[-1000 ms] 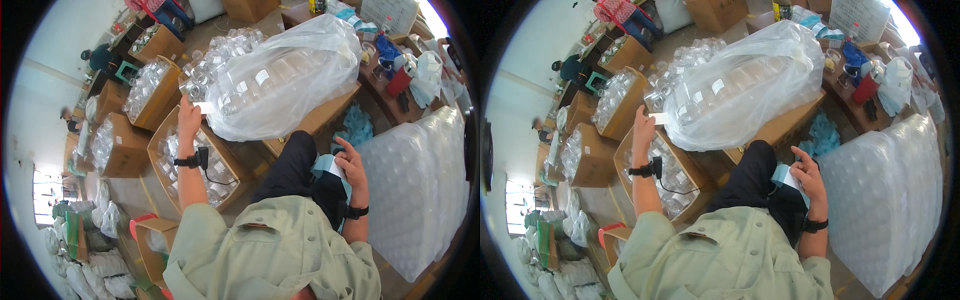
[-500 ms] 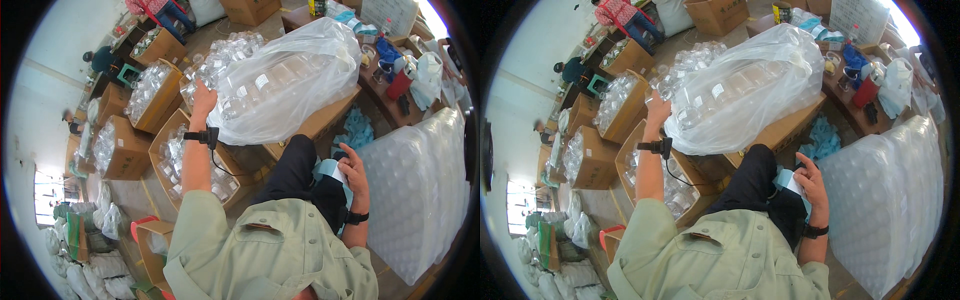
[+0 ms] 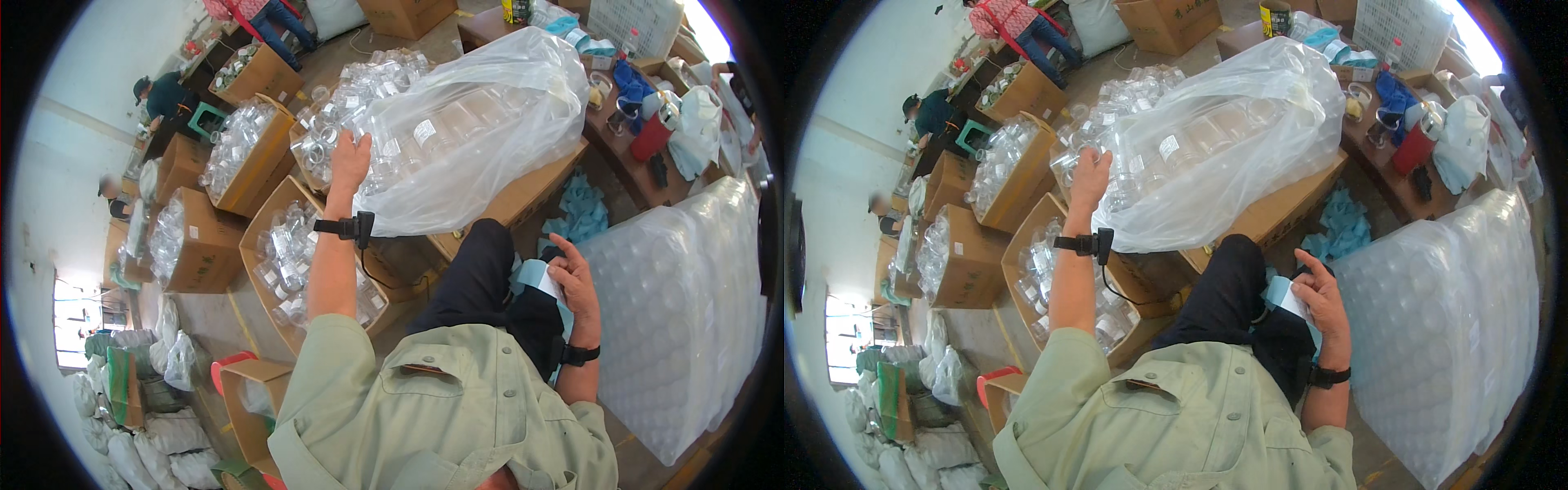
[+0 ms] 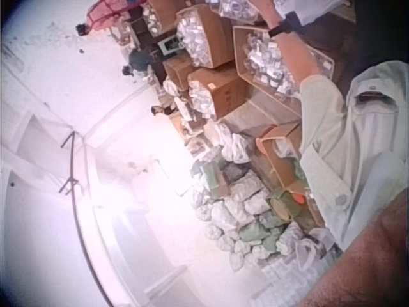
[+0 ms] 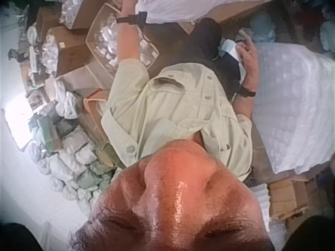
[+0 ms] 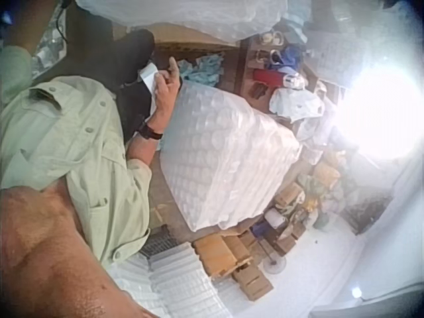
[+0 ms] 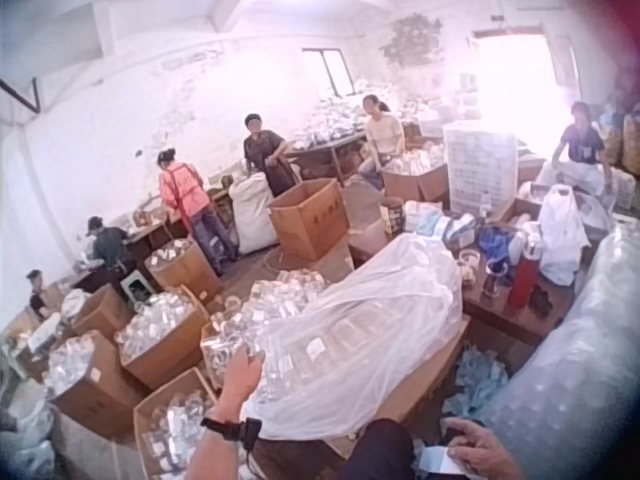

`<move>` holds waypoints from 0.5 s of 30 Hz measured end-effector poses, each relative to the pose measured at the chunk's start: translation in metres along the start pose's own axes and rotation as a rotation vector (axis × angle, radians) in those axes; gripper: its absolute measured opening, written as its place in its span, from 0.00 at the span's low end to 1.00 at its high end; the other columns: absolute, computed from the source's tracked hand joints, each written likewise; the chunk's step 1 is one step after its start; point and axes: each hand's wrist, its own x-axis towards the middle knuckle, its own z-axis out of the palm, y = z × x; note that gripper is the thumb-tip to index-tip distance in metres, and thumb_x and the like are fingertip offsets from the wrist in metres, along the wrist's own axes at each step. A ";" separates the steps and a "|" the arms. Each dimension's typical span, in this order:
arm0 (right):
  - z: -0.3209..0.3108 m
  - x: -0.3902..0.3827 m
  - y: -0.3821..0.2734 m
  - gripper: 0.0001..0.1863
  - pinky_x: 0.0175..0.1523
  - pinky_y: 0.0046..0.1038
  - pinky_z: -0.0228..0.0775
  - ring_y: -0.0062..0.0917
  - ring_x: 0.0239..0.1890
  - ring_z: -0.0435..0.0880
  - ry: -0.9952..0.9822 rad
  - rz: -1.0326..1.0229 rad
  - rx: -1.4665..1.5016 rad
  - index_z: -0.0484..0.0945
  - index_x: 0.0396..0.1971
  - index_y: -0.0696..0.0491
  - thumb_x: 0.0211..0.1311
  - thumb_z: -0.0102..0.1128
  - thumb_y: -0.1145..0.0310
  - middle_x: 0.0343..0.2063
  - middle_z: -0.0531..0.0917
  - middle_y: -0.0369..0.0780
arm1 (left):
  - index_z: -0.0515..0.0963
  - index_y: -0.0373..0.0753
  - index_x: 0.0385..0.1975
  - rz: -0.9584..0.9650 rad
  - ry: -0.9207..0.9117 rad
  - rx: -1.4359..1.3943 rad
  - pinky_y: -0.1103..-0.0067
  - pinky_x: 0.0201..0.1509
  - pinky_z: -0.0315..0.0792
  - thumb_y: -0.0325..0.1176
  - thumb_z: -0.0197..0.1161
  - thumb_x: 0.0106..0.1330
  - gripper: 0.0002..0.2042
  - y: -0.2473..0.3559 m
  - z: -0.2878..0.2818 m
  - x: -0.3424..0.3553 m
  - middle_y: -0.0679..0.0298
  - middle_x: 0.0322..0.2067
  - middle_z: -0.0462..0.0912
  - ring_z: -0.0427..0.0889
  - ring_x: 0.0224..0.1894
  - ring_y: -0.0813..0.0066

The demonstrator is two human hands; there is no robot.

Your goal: Handling plastic bottle packaging, checking labels, and organizing items in a warehouse setting.

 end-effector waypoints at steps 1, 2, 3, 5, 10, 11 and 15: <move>0.000 0.000 0.000 0.38 0.34 0.17 0.65 0.12 0.27 0.77 0.001 -0.001 -0.003 0.67 0.74 0.56 0.62 0.66 0.77 0.29 0.82 0.31 | 0.69 0.24 0.66 0.019 -0.010 -0.023 0.60 0.69 0.70 0.52 0.60 0.74 0.35 0.003 0.001 -0.002 0.32 0.61 0.77 0.78 0.64 0.38; 0.000 -0.001 0.001 0.38 0.34 0.17 0.65 0.12 0.28 0.77 0.000 0.005 0.006 0.67 0.74 0.56 0.62 0.66 0.77 0.29 0.82 0.31 | 0.73 0.25 0.63 0.038 -0.022 -0.046 0.59 0.68 0.70 0.51 0.59 0.75 0.32 0.006 0.003 -0.003 0.31 0.61 0.77 0.77 0.64 0.37; 0.002 0.001 0.001 0.38 0.34 0.17 0.66 0.12 0.28 0.77 -0.012 0.011 0.015 0.67 0.74 0.56 0.62 0.66 0.77 0.29 0.82 0.31 | 0.73 0.25 0.63 0.034 -0.012 -0.047 0.59 0.68 0.70 0.51 0.59 0.75 0.32 -0.001 0.004 -0.002 0.31 0.61 0.77 0.77 0.64 0.37; 0.007 0.006 0.002 0.38 0.34 0.17 0.65 0.12 0.28 0.77 -0.035 0.012 0.022 0.67 0.74 0.56 0.62 0.66 0.78 0.29 0.82 0.31 | 0.76 0.24 0.58 0.123 0.080 -0.052 0.59 0.68 0.70 0.53 0.59 0.76 0.31 -0.013 0.005 0.001 0.32 0.59 0.78 0.77 0.64 0.37; 0.003 0.003 0.004 0.38 0.33 0.17 0.65 0.11 0.28 0.76 -0.018 0.019 0.007 0.67 0.74 0.56 0.63 0.66 0.78 0.30 0.83 0.31 | 0.67 0.22 0.66 0.179 -0.048 0.043 0.59 0.72 0.67 0.53 0.60 0.75 0.36 0.014 0.011 -0.009 0.30 0.64 0.72 0.70 0.69 0.36; 0.003 0.003 0.004 0.38 0.33 0.17 0.65 0.11 0.28 0.76 -0.018 0.015 -0.007 0.67 0.74 0.56 0.63 0.66 0.78 0.30 0.83 0.31 | 0.62 0.21 0.70 0.223 -0.060 0.076 0.58 0.74 0.65 0.53 0.61 0.75 0.39 0.013 0.012 -0.011 0.29 0.67 0.68 0.67 0.71 0.34; 0.009 0.008 0.003 0.37 0.34 0.16 0.65 0.11 0.28 0.76 -0.043 0.028 -0.018 0.67 0.74 0.56 0.63 0.66 0.78 0.30 0.83 0.31 | 0.57 0.23 0.73 0.404 0.143 0.230 0.55 0.75 0.63 0.52 0.64 0.73 0.42 -0.017 0.029 -0.023 0.29 0.72 0.59 0.61 0.74 0.31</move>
